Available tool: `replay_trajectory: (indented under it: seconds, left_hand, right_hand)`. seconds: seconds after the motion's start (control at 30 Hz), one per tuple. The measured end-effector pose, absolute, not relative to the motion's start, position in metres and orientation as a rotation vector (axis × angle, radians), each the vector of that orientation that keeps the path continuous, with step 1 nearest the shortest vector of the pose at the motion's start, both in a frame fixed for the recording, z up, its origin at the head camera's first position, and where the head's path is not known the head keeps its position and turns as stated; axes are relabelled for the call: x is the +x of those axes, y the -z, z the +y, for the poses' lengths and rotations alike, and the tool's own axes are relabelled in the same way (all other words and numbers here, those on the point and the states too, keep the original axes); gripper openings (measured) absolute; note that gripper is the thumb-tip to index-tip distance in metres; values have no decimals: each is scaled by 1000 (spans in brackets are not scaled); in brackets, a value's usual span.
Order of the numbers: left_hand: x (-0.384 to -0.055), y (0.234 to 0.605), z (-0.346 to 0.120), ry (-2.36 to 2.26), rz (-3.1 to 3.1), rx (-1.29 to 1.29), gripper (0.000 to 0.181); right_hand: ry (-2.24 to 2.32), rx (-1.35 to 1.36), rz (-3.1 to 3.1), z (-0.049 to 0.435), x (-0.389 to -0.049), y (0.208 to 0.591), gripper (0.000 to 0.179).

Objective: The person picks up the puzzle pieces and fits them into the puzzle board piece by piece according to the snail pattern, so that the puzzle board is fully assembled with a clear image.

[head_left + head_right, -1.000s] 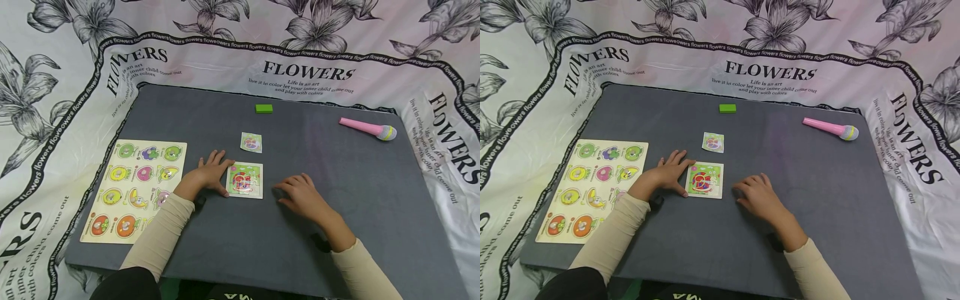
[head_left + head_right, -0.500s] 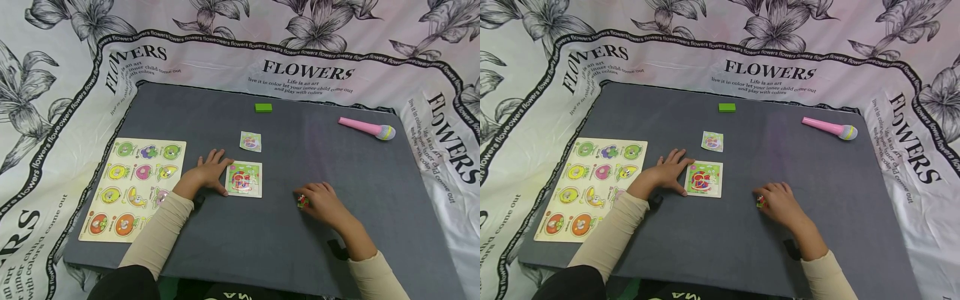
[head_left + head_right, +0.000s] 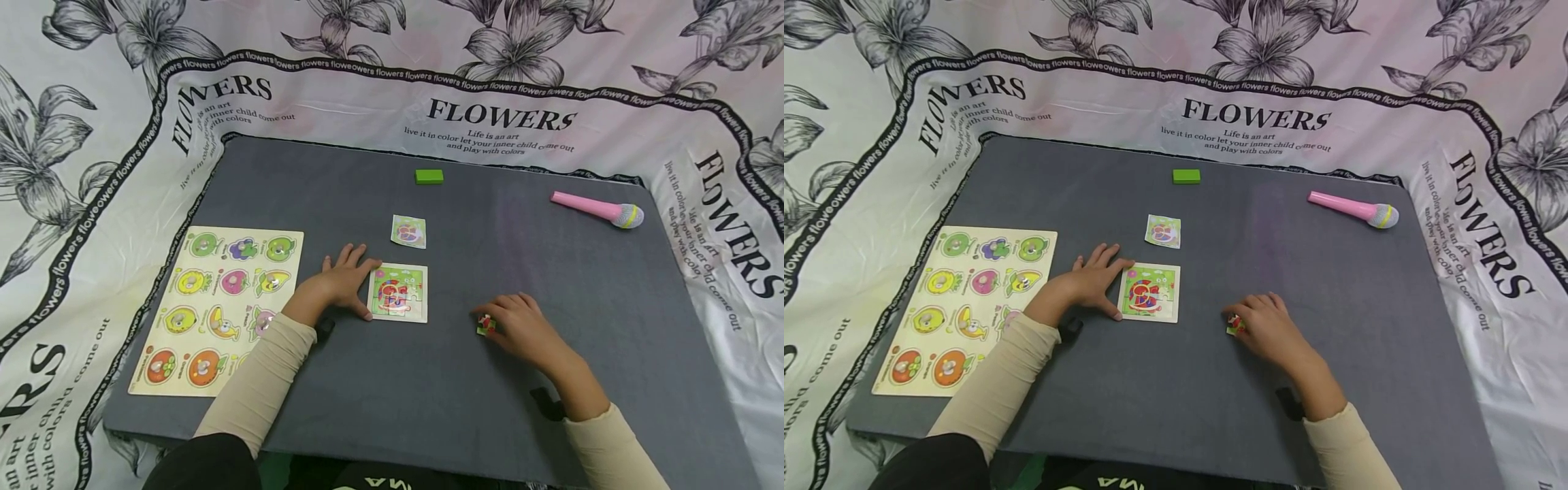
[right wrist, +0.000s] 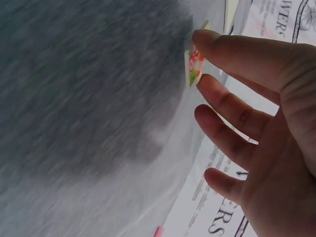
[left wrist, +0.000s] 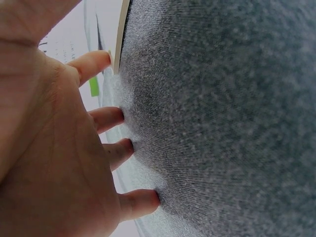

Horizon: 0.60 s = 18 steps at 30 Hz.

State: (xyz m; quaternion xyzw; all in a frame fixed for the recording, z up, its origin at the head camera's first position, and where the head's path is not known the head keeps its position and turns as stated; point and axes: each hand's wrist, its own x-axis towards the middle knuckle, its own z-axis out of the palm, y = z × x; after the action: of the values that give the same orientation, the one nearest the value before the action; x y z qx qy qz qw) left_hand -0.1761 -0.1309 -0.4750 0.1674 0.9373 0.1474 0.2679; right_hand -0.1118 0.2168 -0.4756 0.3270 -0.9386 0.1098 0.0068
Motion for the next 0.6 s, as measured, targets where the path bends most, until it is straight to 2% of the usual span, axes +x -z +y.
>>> replay_trajectory:
  seconds: [0.6]
  left_hand:
    - [-176, 474, -131, -381, 2528, 455, 110]
  right_hand:
    - [-310, 1214, -2795, 133, -131, 481, 26]
